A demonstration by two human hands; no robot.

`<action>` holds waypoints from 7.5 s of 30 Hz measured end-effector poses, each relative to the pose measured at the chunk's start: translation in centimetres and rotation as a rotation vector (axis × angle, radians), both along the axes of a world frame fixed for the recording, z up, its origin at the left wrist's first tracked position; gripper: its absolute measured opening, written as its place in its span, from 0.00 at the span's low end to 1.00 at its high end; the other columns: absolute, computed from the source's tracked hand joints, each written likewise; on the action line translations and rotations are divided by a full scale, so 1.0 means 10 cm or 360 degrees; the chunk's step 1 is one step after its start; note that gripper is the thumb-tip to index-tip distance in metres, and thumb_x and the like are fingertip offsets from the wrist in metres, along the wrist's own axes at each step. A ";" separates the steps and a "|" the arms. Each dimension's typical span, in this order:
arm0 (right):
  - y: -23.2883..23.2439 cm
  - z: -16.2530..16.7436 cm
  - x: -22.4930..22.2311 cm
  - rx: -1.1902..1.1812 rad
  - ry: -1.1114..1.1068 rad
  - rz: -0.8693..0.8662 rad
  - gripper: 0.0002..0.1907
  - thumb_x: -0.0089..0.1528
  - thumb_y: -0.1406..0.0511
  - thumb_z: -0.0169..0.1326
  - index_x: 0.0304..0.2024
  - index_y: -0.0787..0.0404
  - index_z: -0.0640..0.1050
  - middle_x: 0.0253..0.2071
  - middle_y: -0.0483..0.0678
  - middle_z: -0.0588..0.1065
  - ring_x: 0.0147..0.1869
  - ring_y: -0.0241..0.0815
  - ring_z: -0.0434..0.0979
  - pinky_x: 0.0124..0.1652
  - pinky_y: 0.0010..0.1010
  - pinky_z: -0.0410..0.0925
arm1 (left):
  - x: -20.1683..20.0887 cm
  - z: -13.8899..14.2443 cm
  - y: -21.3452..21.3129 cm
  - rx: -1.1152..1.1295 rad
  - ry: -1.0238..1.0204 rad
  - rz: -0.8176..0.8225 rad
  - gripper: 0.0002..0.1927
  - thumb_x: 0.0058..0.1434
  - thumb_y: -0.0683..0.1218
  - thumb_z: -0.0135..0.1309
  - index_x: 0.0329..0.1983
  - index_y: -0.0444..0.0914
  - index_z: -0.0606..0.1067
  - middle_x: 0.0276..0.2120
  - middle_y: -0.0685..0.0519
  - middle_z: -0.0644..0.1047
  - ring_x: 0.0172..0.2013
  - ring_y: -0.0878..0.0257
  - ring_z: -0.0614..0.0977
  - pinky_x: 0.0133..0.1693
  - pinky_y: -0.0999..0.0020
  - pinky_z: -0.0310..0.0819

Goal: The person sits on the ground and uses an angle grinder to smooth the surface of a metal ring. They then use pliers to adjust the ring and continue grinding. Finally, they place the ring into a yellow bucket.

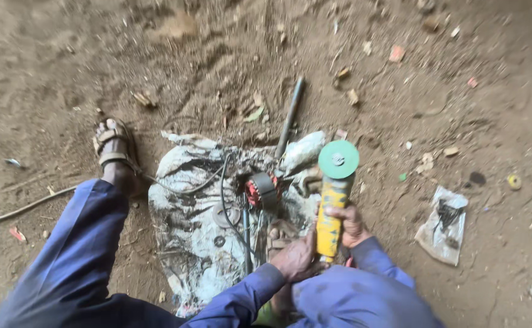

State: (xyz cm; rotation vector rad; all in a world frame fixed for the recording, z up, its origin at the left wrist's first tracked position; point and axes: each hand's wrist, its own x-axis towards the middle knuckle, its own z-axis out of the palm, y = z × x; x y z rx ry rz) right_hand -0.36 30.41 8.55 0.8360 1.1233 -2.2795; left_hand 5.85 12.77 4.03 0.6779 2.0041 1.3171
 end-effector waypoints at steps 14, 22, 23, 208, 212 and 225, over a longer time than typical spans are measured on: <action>0.21 -0.85 -0.70 0.0587 0.0013 0.0255 0.22 0.52 0.70 0.63 0.49 0.65 0.77 0.37 0.51 0.77 0.36 0.43 0.78 0.35 0.38 0.75 | -0.97 -0.81 -0.50 -0.0939 0.0083 -0.0592 0.11 0.66 0.48 0.48 0.42 0.42 0.80 0.37 0.47 0.81 0.37 0.49 0.83 0.37 0.48 0.76; 1.07 -1.10 -0.62 0.1610 -0.0096 0.0617 0.24 0.47 0.68 0.69 0.45 0.65 0.78 0.37 0.51 0.81 0.37 0.45 0.82 0.40 0.38 0.76 | -0.31 -0.69 -1.51 -0.1330 -0.0497 -0.1143 0.12 0.65 0.46 0.51 0.50 0.39 0.78 0.42 0.40 0.77 0.43 0.46 0.80 0.44 0.52 0.76; 1.10 -1.14 -0.59 0.1785 -0.0116 0.0703 0.24 0.45 0.67 0.70 0.44 0.65 0.79 0.37 0.52 0.82 0.38 0.46 0.83 0.41 0.39 0.76 | -0.09 -0.69 -1.35 -0.1103 -0.0564 -0.0986 0.14 0.64 0.45 0.52 0.52 0.38 0.77 0.44 0.38 0.76 0.45 0.44 0.79 0.46 0.52 0.75; 0.80 -1.30 -0.07 0.1940 -0.0358 0.0978 0.30 0.41 0.62 0.70 0.44 0.66 0.78 0.38 0.56 0.81 0.41 0.50 0.83 0.46 0.38 0.75 | -1.61 -1.49 0.01 0.0262 -0.1377 0.1696 0.16 0.70 0.46 0.49 0.51 0.30 0.76 0.47 0.43 0.81 0.48 0.54 0.79 0.56 0.56 0.72; 0.78 -1.24 -0.12 0.1915 -0.0359 0.1064 0.30 0.41 0.61 0.70 0.44 0.65 0.79 0.38 0.56 0.81 0.42 0.50 0.83 0.46 0.39 0.75 | -1.73 -1.42 0.03 0.0042 -0.1757 0.1804 0.21 0.71 0.51 0.45 0.58 0.30 0.71 0.55 0.40 0.77 0.56 0.50 0.78 0.60 0.52 0.70; 0.60 -1.06 -0.40 0.1896 -0.0422 0.1189 0.30 0.42 0.59 0.69 0.44 0.65 0.79 0.37 0.56 0.82 0.41 0.51 0.84 0.45 0.39 0.75 | -1.66 -1.63 0.02 0.0838 -0.1892 0.2037 0.16 0.73 0.47 0.46 0.53 0.29 0.73 0.42 0.46 0.78 0.39 0.60 0.78 0.44 0.63 0.75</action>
